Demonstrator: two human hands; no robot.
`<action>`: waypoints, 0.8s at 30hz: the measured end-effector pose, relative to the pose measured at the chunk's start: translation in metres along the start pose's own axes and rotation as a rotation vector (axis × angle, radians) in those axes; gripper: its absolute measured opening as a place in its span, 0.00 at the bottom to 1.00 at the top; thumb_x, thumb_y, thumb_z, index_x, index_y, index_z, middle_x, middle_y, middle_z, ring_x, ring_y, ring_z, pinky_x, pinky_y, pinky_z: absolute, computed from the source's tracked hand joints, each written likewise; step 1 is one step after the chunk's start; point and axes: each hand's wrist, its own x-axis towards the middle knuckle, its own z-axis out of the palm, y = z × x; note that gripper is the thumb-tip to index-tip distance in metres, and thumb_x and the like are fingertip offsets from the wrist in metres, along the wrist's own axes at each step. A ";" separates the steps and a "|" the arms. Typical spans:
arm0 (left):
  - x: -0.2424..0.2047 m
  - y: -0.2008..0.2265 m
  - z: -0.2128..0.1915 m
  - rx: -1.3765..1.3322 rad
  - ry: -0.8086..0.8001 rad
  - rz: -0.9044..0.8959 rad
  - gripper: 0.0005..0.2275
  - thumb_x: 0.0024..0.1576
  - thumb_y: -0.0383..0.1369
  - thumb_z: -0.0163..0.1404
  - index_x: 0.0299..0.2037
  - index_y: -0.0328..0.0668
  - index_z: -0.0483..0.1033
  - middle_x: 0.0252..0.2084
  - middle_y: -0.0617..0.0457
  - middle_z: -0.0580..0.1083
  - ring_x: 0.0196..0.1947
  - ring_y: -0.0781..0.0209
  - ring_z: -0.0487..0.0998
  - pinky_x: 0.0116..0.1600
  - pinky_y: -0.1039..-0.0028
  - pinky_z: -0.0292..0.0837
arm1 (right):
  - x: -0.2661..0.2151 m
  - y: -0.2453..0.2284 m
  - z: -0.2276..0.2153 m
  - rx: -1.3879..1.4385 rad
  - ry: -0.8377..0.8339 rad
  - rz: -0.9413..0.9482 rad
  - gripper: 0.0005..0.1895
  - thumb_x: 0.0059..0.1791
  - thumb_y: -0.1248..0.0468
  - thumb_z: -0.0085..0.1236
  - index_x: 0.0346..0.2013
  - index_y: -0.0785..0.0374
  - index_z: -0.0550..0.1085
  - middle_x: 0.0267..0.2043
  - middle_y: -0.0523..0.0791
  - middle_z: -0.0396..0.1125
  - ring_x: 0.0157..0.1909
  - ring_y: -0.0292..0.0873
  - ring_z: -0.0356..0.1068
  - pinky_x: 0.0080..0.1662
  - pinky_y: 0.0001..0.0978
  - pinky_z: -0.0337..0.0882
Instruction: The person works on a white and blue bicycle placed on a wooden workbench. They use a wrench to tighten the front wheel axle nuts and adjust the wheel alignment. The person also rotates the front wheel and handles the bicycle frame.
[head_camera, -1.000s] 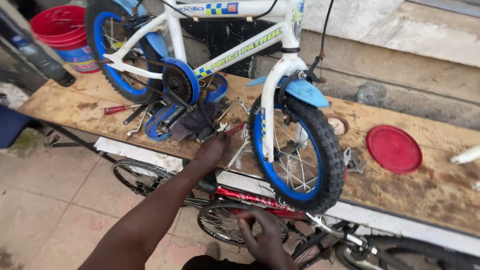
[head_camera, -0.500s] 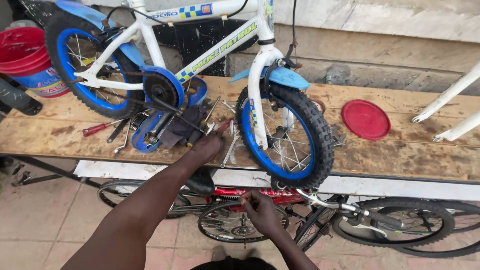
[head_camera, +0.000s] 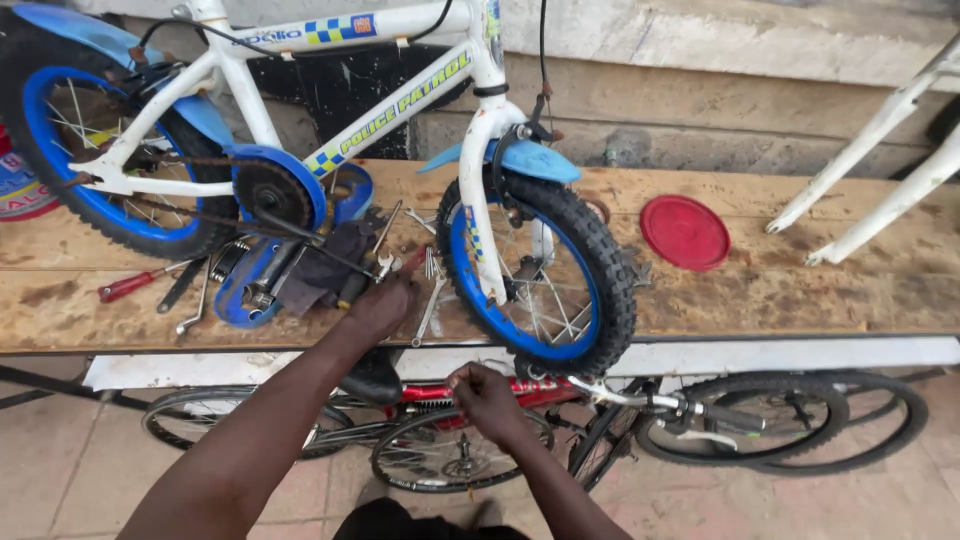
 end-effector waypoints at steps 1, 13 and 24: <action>-0.009 0.001 -0.032 -0.005 -0.003 0.014 0.16 0.58 0.31 0.49 0.55 0.30 0.75 0.79 0.31 0.43 0.49 0.57 0.82 0.28 0.76 0.77 | 0.006 0.008 0.007 0.009 0.009 0.009 0.08 0.57 0.67 0.50 0.36 0.59 0.75 0.24 0.43 0.66 0.25 0.37 0.64 0.30 0.31 0.68; -0.004 0.005 -0.009 -2.050 0.228 -0.792 0.06 0.64 0.23 0.48 0.46 0.30 0.77 0.37 0.46 0.75 0.31 0.61 0.80 0.31 0.77 0.81 | 0.069 -0.040 0.079 0.340 0.459 -0.214 0.10 0.55 0.72 0.47 0.48 0.74 0.72 0.34 0.50 0.66 0.31 0.39 0.69 0.33 0.26 0.77; -0.038 0.001 -0.048 -2.156 0.244 -0.737 0.06 0.60 0.24 0.56 0.44 0.27 0.79 0.28 0.43 0.76 0.24 0.58 0.80 0.27 0.73 0.80 | 0.076 -0.072 0.115 0.069 0.618 -0.451 0.08 0.51 0.74 0.60 0.44 0.70 0.77 0.37 0.51 0.71 0.36 0.45 0.76 0.35 0.33 0.77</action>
